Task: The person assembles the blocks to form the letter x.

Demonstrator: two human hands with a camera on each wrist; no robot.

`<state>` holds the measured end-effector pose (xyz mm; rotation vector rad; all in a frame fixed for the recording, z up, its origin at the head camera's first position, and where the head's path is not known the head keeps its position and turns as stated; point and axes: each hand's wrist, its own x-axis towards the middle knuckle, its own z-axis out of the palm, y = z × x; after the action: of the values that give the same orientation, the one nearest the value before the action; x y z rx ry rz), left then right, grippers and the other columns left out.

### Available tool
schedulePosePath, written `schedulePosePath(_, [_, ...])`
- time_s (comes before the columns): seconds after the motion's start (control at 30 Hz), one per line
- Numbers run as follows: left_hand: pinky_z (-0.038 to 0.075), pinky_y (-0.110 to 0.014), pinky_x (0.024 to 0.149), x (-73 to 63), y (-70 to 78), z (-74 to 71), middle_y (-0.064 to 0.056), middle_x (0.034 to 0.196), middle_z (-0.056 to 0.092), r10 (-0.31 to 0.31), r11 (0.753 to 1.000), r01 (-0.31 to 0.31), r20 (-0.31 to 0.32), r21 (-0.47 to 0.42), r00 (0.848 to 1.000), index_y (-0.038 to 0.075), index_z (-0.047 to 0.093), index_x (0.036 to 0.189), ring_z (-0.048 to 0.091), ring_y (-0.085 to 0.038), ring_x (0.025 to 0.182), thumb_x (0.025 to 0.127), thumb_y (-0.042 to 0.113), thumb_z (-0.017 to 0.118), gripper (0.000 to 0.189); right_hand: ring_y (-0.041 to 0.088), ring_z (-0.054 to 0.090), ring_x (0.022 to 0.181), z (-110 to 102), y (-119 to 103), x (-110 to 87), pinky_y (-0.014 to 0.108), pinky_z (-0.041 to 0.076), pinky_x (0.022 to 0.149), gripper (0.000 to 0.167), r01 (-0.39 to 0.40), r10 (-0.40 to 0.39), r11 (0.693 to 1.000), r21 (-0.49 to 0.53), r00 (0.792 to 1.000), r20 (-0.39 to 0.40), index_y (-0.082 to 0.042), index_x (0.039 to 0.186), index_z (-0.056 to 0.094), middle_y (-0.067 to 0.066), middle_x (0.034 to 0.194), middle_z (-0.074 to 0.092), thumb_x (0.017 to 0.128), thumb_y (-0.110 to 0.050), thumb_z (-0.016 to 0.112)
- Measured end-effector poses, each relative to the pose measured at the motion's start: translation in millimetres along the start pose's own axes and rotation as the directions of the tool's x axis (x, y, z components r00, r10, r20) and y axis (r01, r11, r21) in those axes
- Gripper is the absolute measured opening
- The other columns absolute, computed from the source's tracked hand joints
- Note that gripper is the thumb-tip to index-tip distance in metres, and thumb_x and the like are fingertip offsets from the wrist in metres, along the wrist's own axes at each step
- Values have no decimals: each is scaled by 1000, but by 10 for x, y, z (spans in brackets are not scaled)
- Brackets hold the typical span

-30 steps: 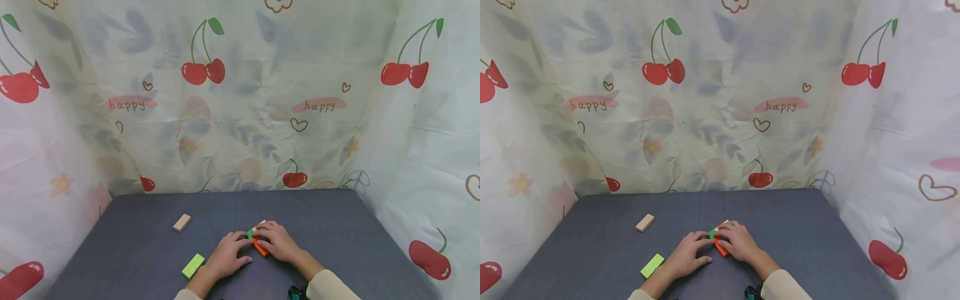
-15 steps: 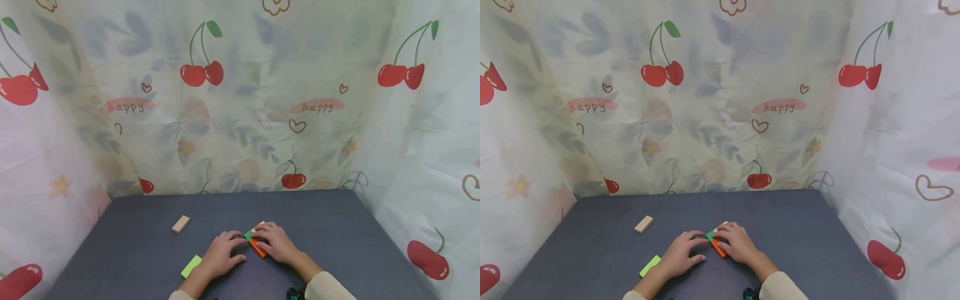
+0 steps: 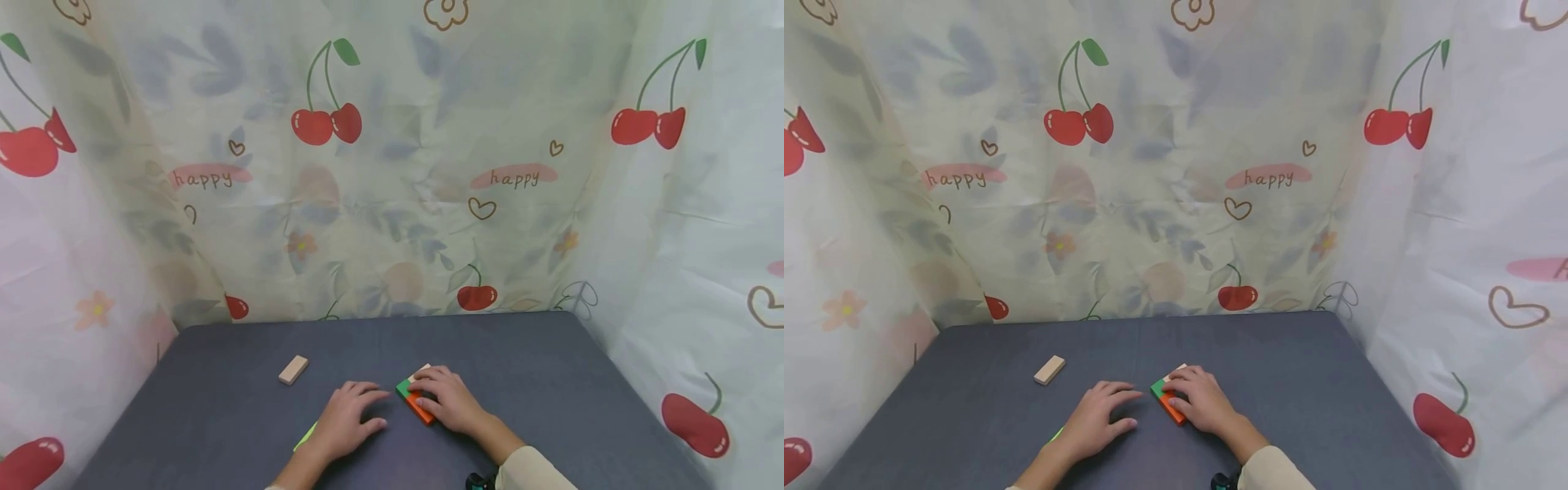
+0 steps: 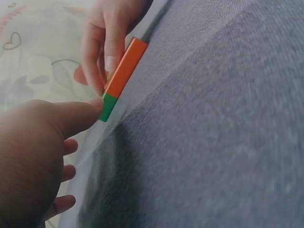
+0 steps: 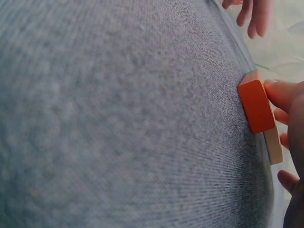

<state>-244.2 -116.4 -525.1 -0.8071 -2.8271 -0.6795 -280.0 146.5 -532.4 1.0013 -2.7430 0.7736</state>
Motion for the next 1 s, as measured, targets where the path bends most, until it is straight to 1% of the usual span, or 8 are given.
schedulePosePath(0.17, [42, -49, 87, -43, -65, -34, 6, 121, 61, -12, 1000, 12, -2, 6, 1000, 25, 61, 133, 53, -19, 109, 87, 43, 71, 50, 24, 43, 126, 1, -5, -3, 56, 33, 99, 27, -14, 14, 1000, 0, 1000, 9, -23, 121, 69, 0, 130, 57, 96, -28, 62])
schedulePosePath(0.3, [42, -49, 88, -88, -104, -65, 5, 121, 62, -12, 1000, 13, -11, 10, 1000, 24, 60, 134, 54, -19, 109, 87, 42, 71, 52, 24, 43, 126, -1, -6, -3, 55, 33, 99, 26, -19, 19, 1000, 0, 1000, 10, -24, 121, 69, 0, 130, 58, 96, -28, 63])
schedulePosePath(0.53, [42, -48, 88, -161, -164, -109, 5, 121, 62, -2, 999, 2, 2, 53, 1000, 24, 60, 134, 54, -18, 109, 86, 43, 72, 53, 24, 44, 125, 17, 6, -6, 56, 33, 98, 25, -24, 24, 1000, 18, 1000, 4, -24, 120, 70, -2, 128, 58, 96, -28, 62])
schedulePosePath(0.7, [42, -48, 88, -197, -208, -161, 5, 122, 61, 11, 998, -12, 9, 62, 1000, 24, 61, 133, 55, -19, 109, 86, 42, 72, 52, 24, 43, 126, 34, 19, -15, 57, 33, 98, 24, -30, 30, 999, 42, 1000, -3, -25, 119, 70, -3, 129, 57, 96, -28, 62])
schedulePosePath(0.83, [42, -48, 87, -223, -249, -207, 3, 123, 60, 8, 997, -11, 44, 72, 999, 24, 62, 132, 54, -20, 109, 85, 42, 72, 51, 24, 43, 126, 39, 27, -15, 57, 32, 98, 24, -22, 23, 998, 55, 1000, -11, -25, 119, 70, -2, 129, 58, 96, -28, 62])
schedulePosePath(1.0, [43, -49, 88, -247, -284, -257, 3, 123, 59, -23, 997, 15, 112, 79, 993, 26, 62, 131, 54, -21, 109, 85, 44, 73, 51, 24, 42, 126, 37, 43, -15, 57, 32, 98, 25, -27, 28, 998, 63, 1000, -4, -26, 119, 70, -3, 130, 57, 96, -29, 61])
